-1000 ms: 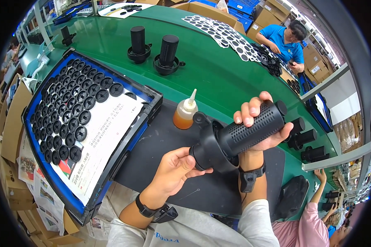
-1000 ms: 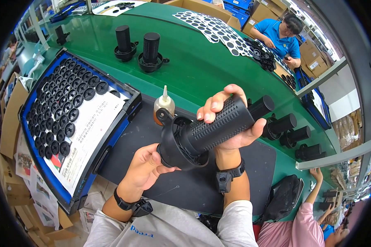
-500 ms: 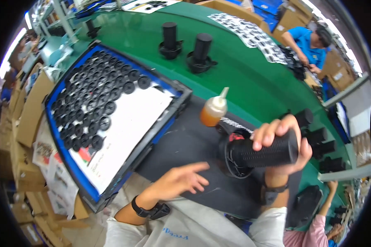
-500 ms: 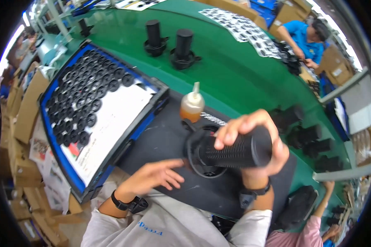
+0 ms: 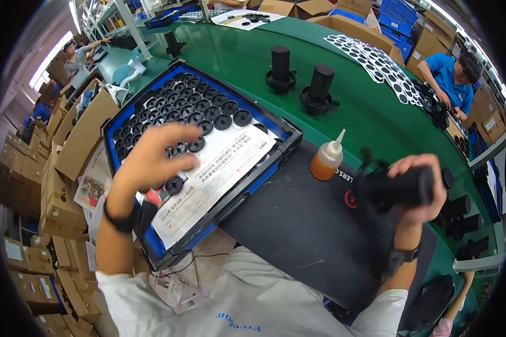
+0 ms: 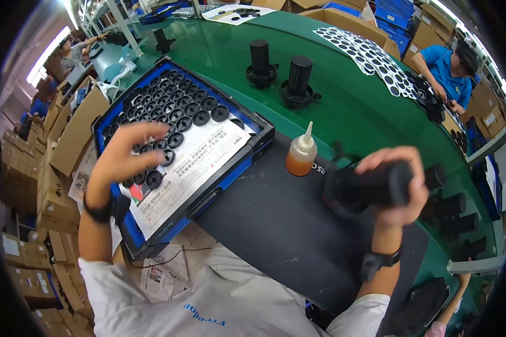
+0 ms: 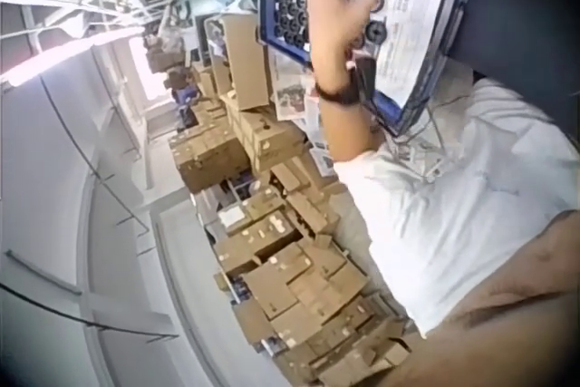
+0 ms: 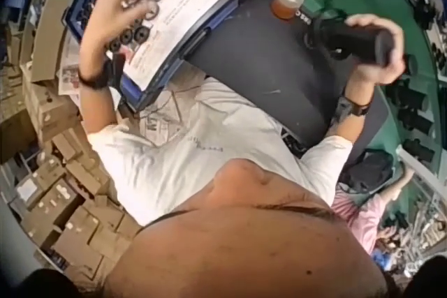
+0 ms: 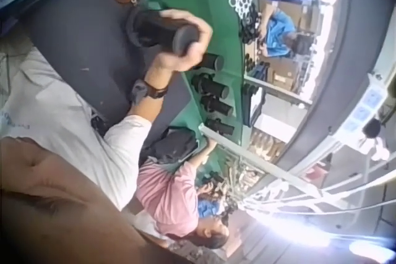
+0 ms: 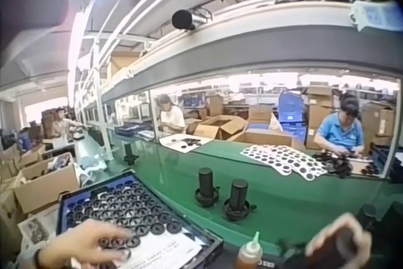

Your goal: The person assembles black plastic components by fitting circular caps onto cylindrical handles and then applies liquid from a bottle into the centers of the remaining caps in a tray.

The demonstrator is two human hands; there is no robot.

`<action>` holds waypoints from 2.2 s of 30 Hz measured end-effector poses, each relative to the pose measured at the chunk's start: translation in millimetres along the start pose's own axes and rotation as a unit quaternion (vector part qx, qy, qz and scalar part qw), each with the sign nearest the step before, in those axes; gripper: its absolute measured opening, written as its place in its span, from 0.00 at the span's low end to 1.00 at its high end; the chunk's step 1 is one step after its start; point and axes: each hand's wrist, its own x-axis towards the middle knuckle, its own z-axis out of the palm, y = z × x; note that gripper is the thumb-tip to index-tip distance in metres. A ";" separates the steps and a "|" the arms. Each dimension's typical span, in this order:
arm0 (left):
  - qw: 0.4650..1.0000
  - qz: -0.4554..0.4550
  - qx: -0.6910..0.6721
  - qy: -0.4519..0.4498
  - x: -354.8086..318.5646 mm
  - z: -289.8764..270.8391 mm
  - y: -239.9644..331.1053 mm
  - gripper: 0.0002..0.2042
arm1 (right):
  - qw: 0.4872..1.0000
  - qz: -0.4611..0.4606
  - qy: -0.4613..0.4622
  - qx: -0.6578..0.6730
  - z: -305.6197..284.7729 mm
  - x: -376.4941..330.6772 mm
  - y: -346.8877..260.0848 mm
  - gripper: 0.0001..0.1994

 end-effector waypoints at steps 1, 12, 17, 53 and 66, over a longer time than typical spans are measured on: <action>0.997 -0.012 0.047 0.053 19.7 4.4 -25.1 0.24 | 0.997 -0.042 0.059 0.005 -16.7 13.7 3.8 0.24; 0.963 -0.158 0.218 -0.003 132.4 62.7 -172.1 0.30 | 0.912 -0.069 0.386 -0.116 -174.3 45.2 64.7 0.17; 0.958 -0.162 0.231 -0.049 140.6 69.8 -180.0 0.31 | 0.918 -0.052 0.370 -0.135 -188.1 46.4 72.0 0.17; 0.970 0.013 -0.220 0.098 -133.8 11.3 72.1 0.34 | 0.753 -0.190 0.263 -0.573 -146.7 71.1 36.4 0.17; 0.836 -0.052 -0.531 0.127 -78.8 166.5 75.9 0.31 | 0.830 -0.050 -0.138 -0.539 -32.5 149.9 165.6 0.26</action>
